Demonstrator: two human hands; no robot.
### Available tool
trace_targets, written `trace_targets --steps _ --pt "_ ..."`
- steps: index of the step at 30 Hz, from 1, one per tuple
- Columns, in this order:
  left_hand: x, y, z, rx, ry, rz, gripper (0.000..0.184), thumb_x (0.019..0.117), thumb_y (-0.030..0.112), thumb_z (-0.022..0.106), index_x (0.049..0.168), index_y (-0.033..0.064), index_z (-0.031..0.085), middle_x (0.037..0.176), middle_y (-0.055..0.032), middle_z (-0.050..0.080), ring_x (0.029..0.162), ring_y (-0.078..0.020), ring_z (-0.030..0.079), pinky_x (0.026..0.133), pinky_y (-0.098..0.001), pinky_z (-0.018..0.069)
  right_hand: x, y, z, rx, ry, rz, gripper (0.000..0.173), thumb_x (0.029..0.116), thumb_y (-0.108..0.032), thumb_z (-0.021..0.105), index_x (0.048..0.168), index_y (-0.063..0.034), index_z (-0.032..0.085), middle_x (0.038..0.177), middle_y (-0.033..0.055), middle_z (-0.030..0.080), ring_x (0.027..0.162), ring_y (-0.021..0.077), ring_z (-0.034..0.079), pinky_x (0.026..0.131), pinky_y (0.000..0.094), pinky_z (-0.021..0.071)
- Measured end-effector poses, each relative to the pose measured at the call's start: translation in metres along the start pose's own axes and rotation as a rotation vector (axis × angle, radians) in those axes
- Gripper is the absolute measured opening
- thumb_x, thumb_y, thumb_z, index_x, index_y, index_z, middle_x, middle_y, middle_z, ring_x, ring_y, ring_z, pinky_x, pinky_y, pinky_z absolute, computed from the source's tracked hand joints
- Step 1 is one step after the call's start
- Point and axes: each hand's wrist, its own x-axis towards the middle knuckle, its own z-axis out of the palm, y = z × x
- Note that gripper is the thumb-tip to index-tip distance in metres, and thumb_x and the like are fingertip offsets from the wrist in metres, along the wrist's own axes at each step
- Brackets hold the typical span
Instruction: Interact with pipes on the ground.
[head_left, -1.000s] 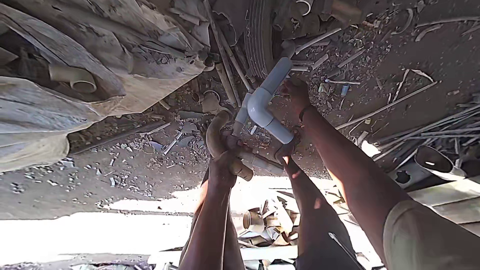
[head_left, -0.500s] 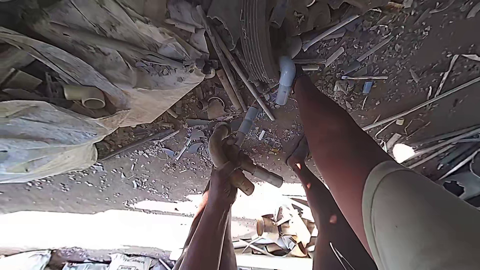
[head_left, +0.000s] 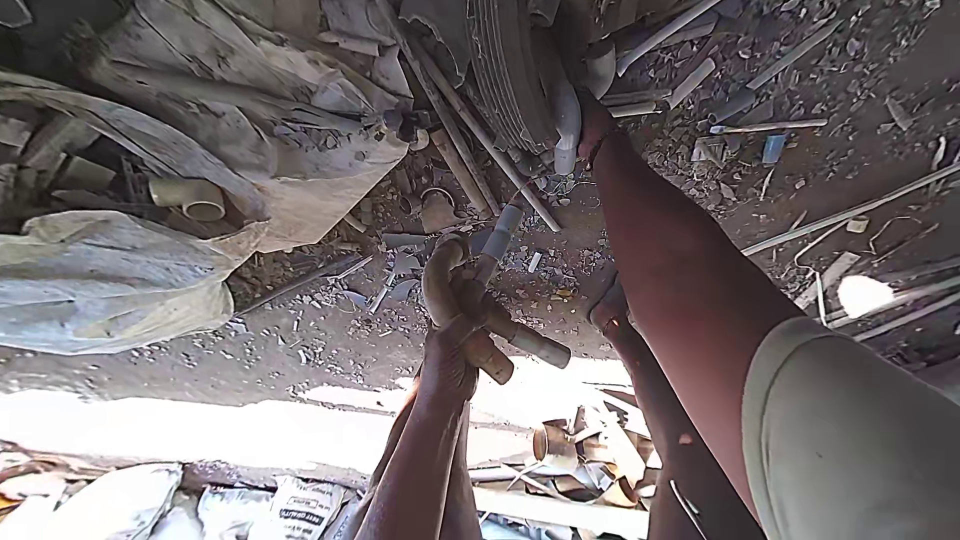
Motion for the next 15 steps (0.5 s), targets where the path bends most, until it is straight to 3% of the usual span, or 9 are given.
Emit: trace_targets --steps 2,4,8,12,15 --pt "0.000 -0.003 0.001 -0.019 -0.011 0.005 0.051 0.0741 0.008 0.077 0.121 -0.0031 0.059 0.102 -0.0200 0.068 0.089 -0.0267 0.069 0.081 -0.0441 0.0599 -0.016 0.012 -0.015 0.231 -0.063 -0.066 0.040 0.1045 -0.042 0.054 0.126 -0.0096 0.063 0.109 0.0096 0.070 0.099 0.0210 0.068 0.084 0.0436 0.0596" --pt "0.000 -0.005 0.006 -0.034 0.007 0.005 0.043 0.0739 0.005 0.075 0.113 -0.0029 0.060 0.098 -0.0187 0.068 0.087 -0.0250 0.069 0.081 -0.0417 0.0598 -0.030 0.028 -0.033 0.335 -0.076 -0.106 0.027 0.1058 -0.032 0.048 0.112 -0.0100 0.062 0.096 0.0072 0.068 0.088 0.0187 0.067 0.075 0.0404 0.0588" --pt "0.000 -0.006 0.011 0.010 0.009 0.013 0.046 0.0740 0.004 0.073 0.117 -0.0018 0.057 0.097 -0.0159 0.068 0.086 -0.0220 0.069 0.081 -0.0378 0.0595 -0.053 0.056 -0.063 0.384 -0.232 -0.053 0.044 0.1065 -0.050 0.046 0.130 -0.0157 0.060 0.111 0.0047 0.069 0.101 0.0156 0.067 0.086 0.0366 0.0588" --pt "0.002 -0.007 0.011 0.021 0.030 0.032 0.054 0.0717 0.001 0.071 0.122 -0.0021 0.055 0.102 -0.0175 0.067 0.086 -0.0236 0.069 0.078 -0.0394 0.0605 -0.086 0.071 -0.063 0.369 -0.349 0.027 0.025 0.1058 -0.035 0.048 0.117 -0.0156 0.060 0.095 0.0023 0.070 0.084 0.0117 0.070 0.074 0.0308 0.0611" --pt "0.005 -0.016 0.013 0.162 0.148 0.050 0.053 0.0776 0.004 0.075 0.126 -0.0013 0.056 0.106 -0.0143 0.068 0.091 -0.0205 0.069 0.078 -0.0354 0.0604 -0.137 0.079 -0.058 0.334 -0.307 0.087 0.032 0.1077 -0.041 0.042 0.116 -0.0165 0.061 0.095 0.0017 0.070 0.084 0.0119 0.068 0.073 0.0322 0.0600"
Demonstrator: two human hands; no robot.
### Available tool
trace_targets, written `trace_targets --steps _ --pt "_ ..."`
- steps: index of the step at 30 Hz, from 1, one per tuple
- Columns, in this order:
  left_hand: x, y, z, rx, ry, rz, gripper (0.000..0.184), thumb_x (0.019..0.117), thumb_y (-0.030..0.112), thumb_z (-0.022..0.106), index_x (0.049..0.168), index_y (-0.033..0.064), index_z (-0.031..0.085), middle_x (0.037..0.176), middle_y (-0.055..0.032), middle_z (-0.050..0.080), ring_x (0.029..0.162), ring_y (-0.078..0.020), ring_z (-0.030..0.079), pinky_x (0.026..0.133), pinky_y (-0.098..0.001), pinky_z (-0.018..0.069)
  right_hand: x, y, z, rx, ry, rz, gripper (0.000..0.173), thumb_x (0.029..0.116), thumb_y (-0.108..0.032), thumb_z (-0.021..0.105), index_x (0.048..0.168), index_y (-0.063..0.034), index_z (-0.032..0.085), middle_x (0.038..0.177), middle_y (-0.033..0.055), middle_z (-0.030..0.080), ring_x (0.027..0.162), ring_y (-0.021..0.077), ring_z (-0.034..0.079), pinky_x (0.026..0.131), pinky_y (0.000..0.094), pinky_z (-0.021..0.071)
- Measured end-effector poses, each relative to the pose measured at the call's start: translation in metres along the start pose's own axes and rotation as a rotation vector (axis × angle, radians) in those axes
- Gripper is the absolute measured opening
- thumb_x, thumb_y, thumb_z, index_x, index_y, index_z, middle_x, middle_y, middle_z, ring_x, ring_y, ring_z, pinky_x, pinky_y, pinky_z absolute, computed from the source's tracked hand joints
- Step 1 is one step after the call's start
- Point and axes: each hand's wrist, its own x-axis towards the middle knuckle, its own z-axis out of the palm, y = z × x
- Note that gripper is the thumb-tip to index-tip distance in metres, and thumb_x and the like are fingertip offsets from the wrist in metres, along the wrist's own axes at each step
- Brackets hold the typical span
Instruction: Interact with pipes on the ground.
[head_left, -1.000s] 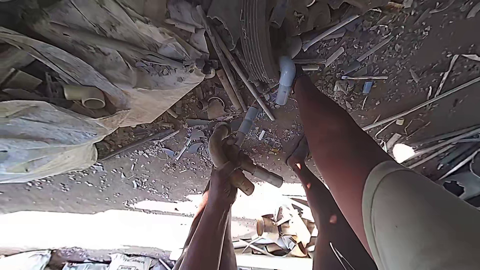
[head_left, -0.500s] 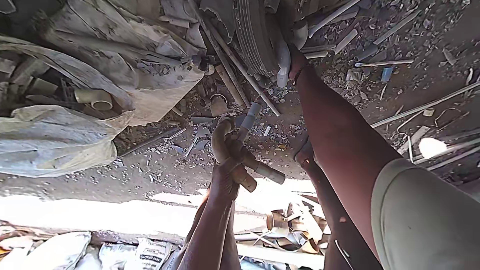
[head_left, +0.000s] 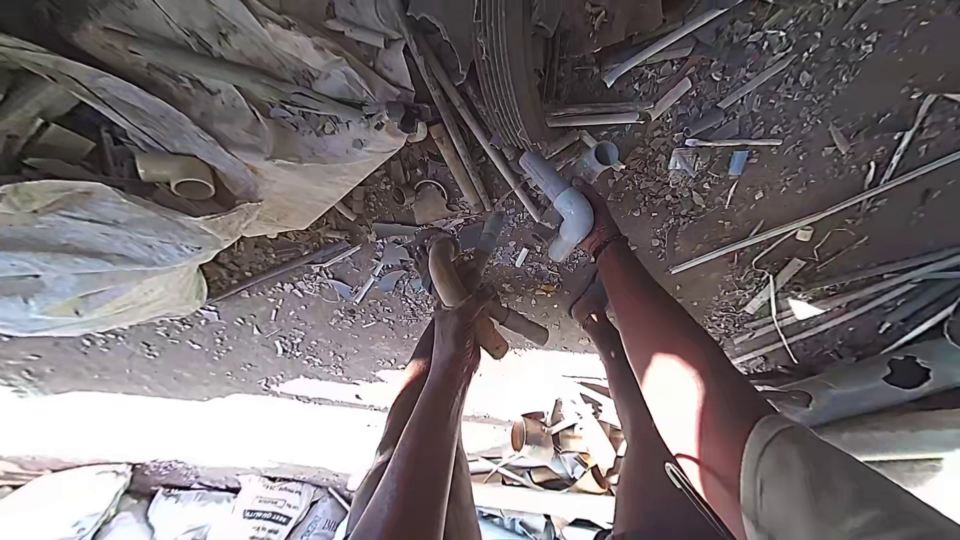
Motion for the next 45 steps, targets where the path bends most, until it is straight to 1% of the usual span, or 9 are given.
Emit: trace_targets --steps 4,8,11,14,21,24,27,31,45 --pt "0.001 -0.019 0.004 0.148 0.034 -0.040 0.044 0.0900 0.020 0.077 0.122 -0.0033 0.059 0.094 -0.0119 0.069 0.080 -0.0176 0.069 0.073 -0.0337 0.0605 -0.083 0.029 0.027 -0.286 -0.039 0.009 0.040 0.1033 -0.050 0.052 0.128 -0.0194 0.063 0.105 0.0024 0.070 0.090 0.0132 0.068 0.078 0.0349 0.0584" --pt "-0.002 -0.023 -0.007 -0.063 -0.221 -0.105 0.077 0.0939 0.061 0.062 0.139 -0.0003 0.050 0.118 -0.0138 0.069 0.108 -0.0179 0.068 0.097 -0.0373 0.0570 -0.152 0.046 0.085 -0.917 -0.042 -0.269 0.063 0.0990 -0.046 0.063 0.142 -0.0024 0.049 0.127 0.0150 0.064 0.119 0.0193 0.062 0.105 0.0383 0.0498" --pt "-0.010 -0.007 -0.006 -0.218 -0.248 -0.205 0.034 0.0998 0.028 0.056 0.119 0.0003 0.059 0.097 -0.0135 0.072 0.089 -0.0198 0.072 0.083 -0.0400 0.0613 -0.171 0.048 0.094 -0.981 -0.065 -0.298 0.063 0.0977 -0.040 0.068 0.141 -0.0001 0.048 0.135 0.0184 0.057 0.128 0.0207 0.056 0.110 0.0362 0.0458" --pt "-0.010 -0.002 -0.010 -0.216 -0.280 -0.142 0.050 0.0733 0.011 0.081 0.115 -0.0034 0.057 0.091 -0.0157 0.072 0.083 -0.0224 0.073 0.079 -0.0413 0.0626 -0.170 0.041 0.087 -0.791 -0.081 -0.298 0.056 0.0954 -0.031 0.070 0.141 -0.0051 0.051 0.128 0.0082 0.063 0.118 0.0103 0.062 0.102 0.0295 0.0528" --pt "-0.010 -0.003 -0.017 -0.155 -0.117 -0.038 0.056 0.0618 0.004 0.083 0.111 -0.0066 0.059 0.090 -0.0173 0.071 0.082 -0.0234 0.073 0.076 -0.0401 0.0628 -0.075 -0.003 0.061 -0.699 0.325 -0.341 0.051 0.0781 -0.022 0.076 0.124 -0.0095 0.058 0.099 0.0065 0.064 0.082 0.0161 0.063 0.069 0.0379 0.0545" --pt "-0.008 0.004 -0.022 -0.009 -0.054 0.012 0.046 0.0625 0.002 0.081 0.104 -0.0060 0.062 0.087 -0.0151 0.072 0.079 -0.0218 0.073 0.073 -0.0372 0.0633 0.002 -0.009 0.043 -1.297 0.225 -0.379 0.051 0.0736 -0.018 0.082 0.119 0.0021 0.068 0.115 0.0204 0.066 0.107 0.0313 0.063 0.092 0.0511 0.0520" --pt "-0.009 0.007 -0.026 0.020 -0.050 0.015 0.043 0.0644 0.000 0.081 0.103 -0.0067 0.063 0.087 -0.0152 0.072 0.080 -0.0218 0.073 0.074 -0.0367 0.0632 0.060 0.002 0.045 -1.907 -0.055 -0.414 0.064 0.0741 -0.032 0.088 0.129 -0.0056 0.069 0.155 0.0272 0.041 0.146 0.0422 0.037 0.120 0.0570 0.0307" --pt "-0.014 0.010 -0.025 -0.009 -0.101 -0.036 0.045 0.0647 0.000 0.082 0.105 -0.0068 0.063 0.088 -0.0161 0.072 0.081 -0.0223 0.073 0.076 -0.0372 0.0633 0.095 0.007 0.072 -2.278 -0.153 -0.192 0.072 0.0772 -0.038 0.084 0.143 -0.0194 0.062 0.169 0.0198 0.023 0.157 0.0383 0.018 0.123 0.0678 0.0119" --pt "-0.015 0.005 -0.050 -0.154 -0.077 -0.037 0.066 0.0638 0.007 0.079 0.122 -0.0053 0.051 0.097 -0.0184 0.069 0.087 -0.0251 0.072 0.077 -0.0424 0.0620 -0.042 -0.034 0.064 -2.206 -0.318 -0.145 0.055 0.0809 -0.028 0.079 0.133 -0.0158 0.067 0.125 0.0248 0.062 0.112 0.0422 0.063 0.091 0.0592 0.0533"
